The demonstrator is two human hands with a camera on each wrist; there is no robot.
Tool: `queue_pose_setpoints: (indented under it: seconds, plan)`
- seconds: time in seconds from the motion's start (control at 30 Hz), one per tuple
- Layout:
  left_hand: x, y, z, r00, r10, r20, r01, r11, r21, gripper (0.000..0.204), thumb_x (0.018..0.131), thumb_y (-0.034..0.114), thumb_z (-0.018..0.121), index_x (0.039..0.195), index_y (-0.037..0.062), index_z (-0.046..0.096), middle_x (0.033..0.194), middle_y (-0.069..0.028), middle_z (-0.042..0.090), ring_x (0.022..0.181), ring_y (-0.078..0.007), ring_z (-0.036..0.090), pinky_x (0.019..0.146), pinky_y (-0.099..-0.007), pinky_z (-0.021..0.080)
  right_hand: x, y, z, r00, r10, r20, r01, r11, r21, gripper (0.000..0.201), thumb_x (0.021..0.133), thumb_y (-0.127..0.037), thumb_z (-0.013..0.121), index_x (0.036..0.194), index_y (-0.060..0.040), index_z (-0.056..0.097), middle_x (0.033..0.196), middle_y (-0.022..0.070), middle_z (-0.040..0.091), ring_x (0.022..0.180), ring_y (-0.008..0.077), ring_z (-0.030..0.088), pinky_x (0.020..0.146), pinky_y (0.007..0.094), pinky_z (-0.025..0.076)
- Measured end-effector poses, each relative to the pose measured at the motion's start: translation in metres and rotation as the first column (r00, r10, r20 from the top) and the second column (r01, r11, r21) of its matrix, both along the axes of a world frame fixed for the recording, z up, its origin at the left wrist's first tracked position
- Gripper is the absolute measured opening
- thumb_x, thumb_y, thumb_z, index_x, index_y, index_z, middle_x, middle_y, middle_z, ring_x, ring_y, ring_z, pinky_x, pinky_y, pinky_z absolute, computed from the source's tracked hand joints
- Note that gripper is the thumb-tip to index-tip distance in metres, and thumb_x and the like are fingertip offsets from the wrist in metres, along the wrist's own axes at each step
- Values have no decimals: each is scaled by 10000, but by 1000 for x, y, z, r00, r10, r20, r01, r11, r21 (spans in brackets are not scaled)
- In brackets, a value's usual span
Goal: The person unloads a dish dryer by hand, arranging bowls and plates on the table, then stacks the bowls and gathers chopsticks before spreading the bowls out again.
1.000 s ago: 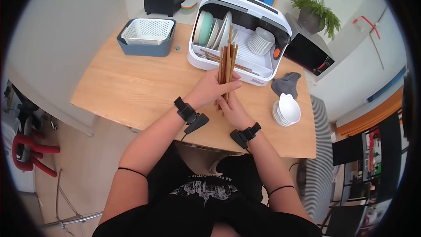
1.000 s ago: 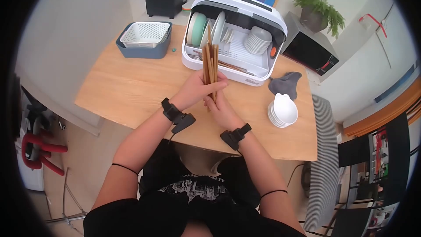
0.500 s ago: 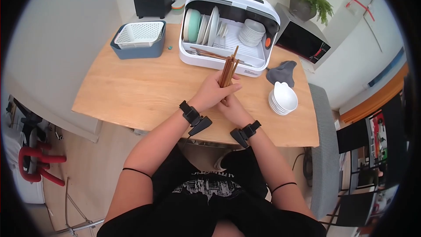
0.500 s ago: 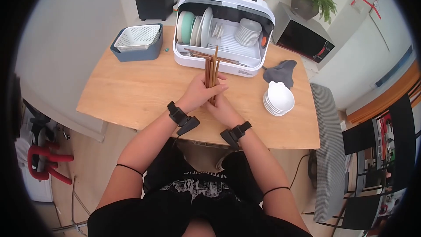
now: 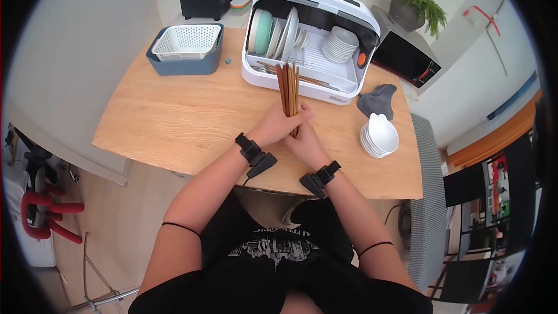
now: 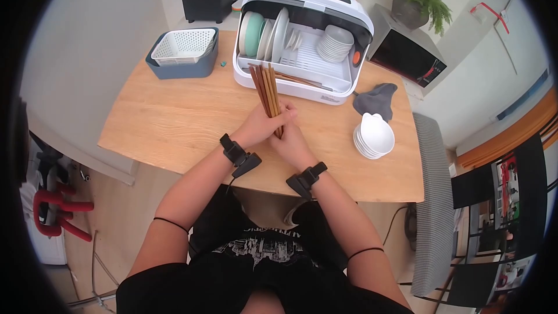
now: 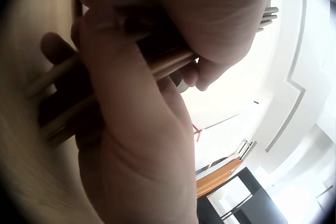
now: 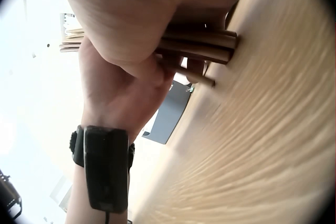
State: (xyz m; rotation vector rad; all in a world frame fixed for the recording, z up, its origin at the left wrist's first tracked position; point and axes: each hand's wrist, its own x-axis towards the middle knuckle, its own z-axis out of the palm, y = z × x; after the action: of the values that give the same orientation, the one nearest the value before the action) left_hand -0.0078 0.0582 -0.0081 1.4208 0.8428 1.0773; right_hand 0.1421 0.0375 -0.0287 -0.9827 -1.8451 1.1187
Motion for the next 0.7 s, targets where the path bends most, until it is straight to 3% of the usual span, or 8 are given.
queue_pose_setpoints:
  seconds: [0.1, 0.17, 0.23, 0.33, 0.4, 0.43, 0.6, 0.7]
  plan:
    - [-8, 18, -7, 998, -62, -12, 60, 993, -106, 376, 1063, 360, 734, 1201, 11, 731, 1145, -44, 716, 984, -122, 650, 883, -320, 548, -1, 1, 5, 993, -102, 60, 90, 981, 172, 637, 1025, -99, 678, 1597, -61, 400, 1249, 238, 707, 1149, 361, 728, 937, 446, 578]
    - [-10, 21, -3, 992, -84, 90, 88, 995, -41, 397, 1064, 366, 731, 1255, 19, 710, 1191, -43, 706, 1013, -117, 649, 887, -304, 538, 6, 4, 16, 984, -147, 102, 124, 972, 197, 584, 1038, -158, 685, 1561, -62, 445, 1175, 271, 734, 1068, 408, 751, 879, 469, 585]
    - [-13, 22, -4, 976, -112, 188, 109, 994, 28, 424, 1065, 372, 728, 1309, 28, 688, 1237, -41, 696, 1041, -112, 648, 890, -287, 528, 31, 26, 33, 889, -232, 395, 75, 924, 374, 463, 1047, -290, 706, 1417, -56, 556, 1000, 279, 743, 942, 482, 729, 792, 521, 568]
    - [-18, 25, -13, 981, -122, 151, 128, 991, -32, 473, 1076, 376, 710, 1404, 43, 642, 1220, -23, 703, 1018, -100, 646, 869, -241, 505, 60, 55, 81, 812, -286, 509, 80, 918, 388, 422, 1038, -387, 729, 1248, -40, 611, 943, 267, 741, 904, 496, 715, 758, 551, 553]
    - [-20, 30, -29, 993, -50, 106, 70, 978, -195, 539, 1081, 368, 702, 1464, 6, 588, 1205, -42, 674, 945, -118, 622, 860, -294, 532, 74, 78, 117, 617, -314, 721, -42, 902, 429, 442, 1031, -433, 730, 1184, -35, 617, 939, 270, 738, 912, 499, 709, 763, 557, 550]
    - [-19, 30, -33, 993, -48, 110, 69, 978, -194, 539, 1081, 368, 702, 1464, 6, 588, 1205, -42, 674, 945, -118, 622, 860, -294, 532, 81, 90, 128, 577, -268, 772, -126, 904, 408, 475, 1023, -467, 734, 1156, -29, 609, 935, 274, 734, 906, 493, 707, 755, 557, 545]
    - [-15, 32, -45, 997, -8, 81, 20, 988, -155, 467, 1095, 336, 672, 1451, 37, 624, 1181, -26, 704, 907, -98, 617, 823, -253, 518, 84, 137, 134, 489, -203, 848, -297, 876, 381, 551, 1000, -538, 742, 1118, -17, 609, 892, 262, 721, 890, 484, 701, 757, 544, 534]
    - [-19, 33, -47, 993, 4, 118, 14, 987, -159, 429, 1104, 316, 655, 1435, 44, 638, 1157, -21, 705, 907, -97, 614, 825, -255, 522, 76, 148, 131, 459, -161, 874, -262, 915, 306, 592, 985, -586, 740, 1119, -22, 617, 882, 257, 717, 887, 476, 701, 771, 539, 533]
